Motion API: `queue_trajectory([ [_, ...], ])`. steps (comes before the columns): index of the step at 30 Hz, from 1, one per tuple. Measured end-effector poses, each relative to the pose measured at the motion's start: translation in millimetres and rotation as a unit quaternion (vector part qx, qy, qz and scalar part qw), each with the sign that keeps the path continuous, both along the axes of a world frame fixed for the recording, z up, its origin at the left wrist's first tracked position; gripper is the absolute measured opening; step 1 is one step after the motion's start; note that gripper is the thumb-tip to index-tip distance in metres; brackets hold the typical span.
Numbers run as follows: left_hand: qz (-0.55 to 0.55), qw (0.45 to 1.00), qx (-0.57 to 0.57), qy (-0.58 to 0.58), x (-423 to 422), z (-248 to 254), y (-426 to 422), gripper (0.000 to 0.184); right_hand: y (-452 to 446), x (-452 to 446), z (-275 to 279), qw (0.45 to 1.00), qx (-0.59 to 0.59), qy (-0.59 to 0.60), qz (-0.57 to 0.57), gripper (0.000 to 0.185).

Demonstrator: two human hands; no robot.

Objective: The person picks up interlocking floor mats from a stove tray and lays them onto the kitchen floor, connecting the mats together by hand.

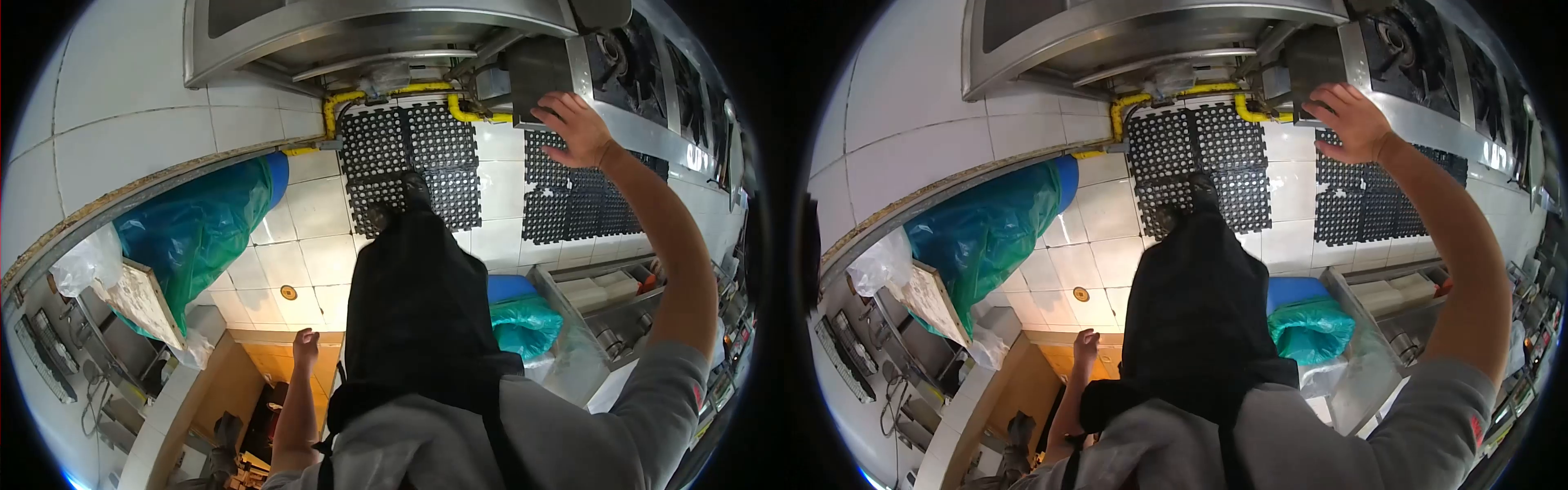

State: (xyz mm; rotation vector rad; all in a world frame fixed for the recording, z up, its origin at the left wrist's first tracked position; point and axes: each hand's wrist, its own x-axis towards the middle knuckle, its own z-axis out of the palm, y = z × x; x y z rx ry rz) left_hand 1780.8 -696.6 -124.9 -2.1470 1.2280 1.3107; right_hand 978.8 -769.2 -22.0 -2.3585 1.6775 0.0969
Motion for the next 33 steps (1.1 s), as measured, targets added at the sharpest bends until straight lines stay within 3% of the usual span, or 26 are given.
queue_trajectory([
  [2, 0.029, 0.998, -0.011, 0.051, 10.6, -13.0, -4.7, 0.041, 7.4, 10.4, -0.5, 1.0, -0.022, 0.01, -0.001, 0.059],
  [4, 0.098, 0.995, -0.019, 0.017, -6.5, -10.3, -15.9, 0.04, -1.2, 18.2, 12.8, 0.997, -0.065, 0.043, 0.002, 0.056],
  [5, 0.098, 0.995, -0.017, 0.019, -18.6, 1.9, -19.3, 0.04, 3.4, 39.8, 15.8, 0.991, -0.115, 0.035, -0.051, 0.056],
  [8, 0.061, 0.993, 0.016, 0.095, -63.8, 11.7, -58.0, 0.038, 16.7, 101.8, 25.8, 0.971, -0.189, -0.008, -0.146, 0.055],
  [10, -0.117, 0.976, -0.063, 0.175, -54.2, 5.4, -65.4, 0.036, 42.7, 139.3, 12.3, 0.944, -0.186, -0.091, -0.258, 0.054],
  [13, 0.076, 0.981, -0.054, 0.168, -59.4, 27.1, -74.6, 0.035, 100.3, 188.8, -23.8, 0.926, -0.12, -0.147, -0.326, 0.052],
  [18, 0.071, 0.993, -0.01, 0.099, -5.2, 24.6, -38.4, 0.037, 226.6, 243.0, -60.7, 0.878, 0.079, -0.152, -0.447, 0.056],
  [22, 0.02, 0.998, 0.03, 0.053, 14.4, 2.8, -17.6, 0.038, 328.2, 246.5, -97.1, 0.826, 0.144, -0.091, -0.537, 0.06],
  [25, 0.081, 0.995, 0.005, 0.051, 20.7, 0.3, -12.7, 0.038, 409.0, 265.9, -101.2, 0.775, 0.176, -0.069, -0.603, 0.06],
  [28, 0.036, 0.992, 0.07, 0.098, 18.3, -14.3, -26.0, 0.037, 395.9, 282.9, -70.9, 0.723, 0.169, -0.092, -0.663, 0.058],
  [31, -0.104, 0.981, 0.048, 0.158, 5.9, -32.3, -72.4, 0.036, 366.2, 305.2, -56.1, 0.686, 0.155, -0.107, -0.703, 0.058],
  [32, -0.128, 0.972, 0.024, 0.195, 5.0, -38.0, -89.4, 0.035, 353.8, 314.3, -52.8, 0.653, 0.146, -0.167, -0.724, 0.058],
  [33, -0.075, 0.972, 0.005, 0.223, 4.9, -40.0, -108.0, 0.033, 337.7, 319.5, -53.5, 0.621, 0.129, -0.227, -0.739, 0.058],
])
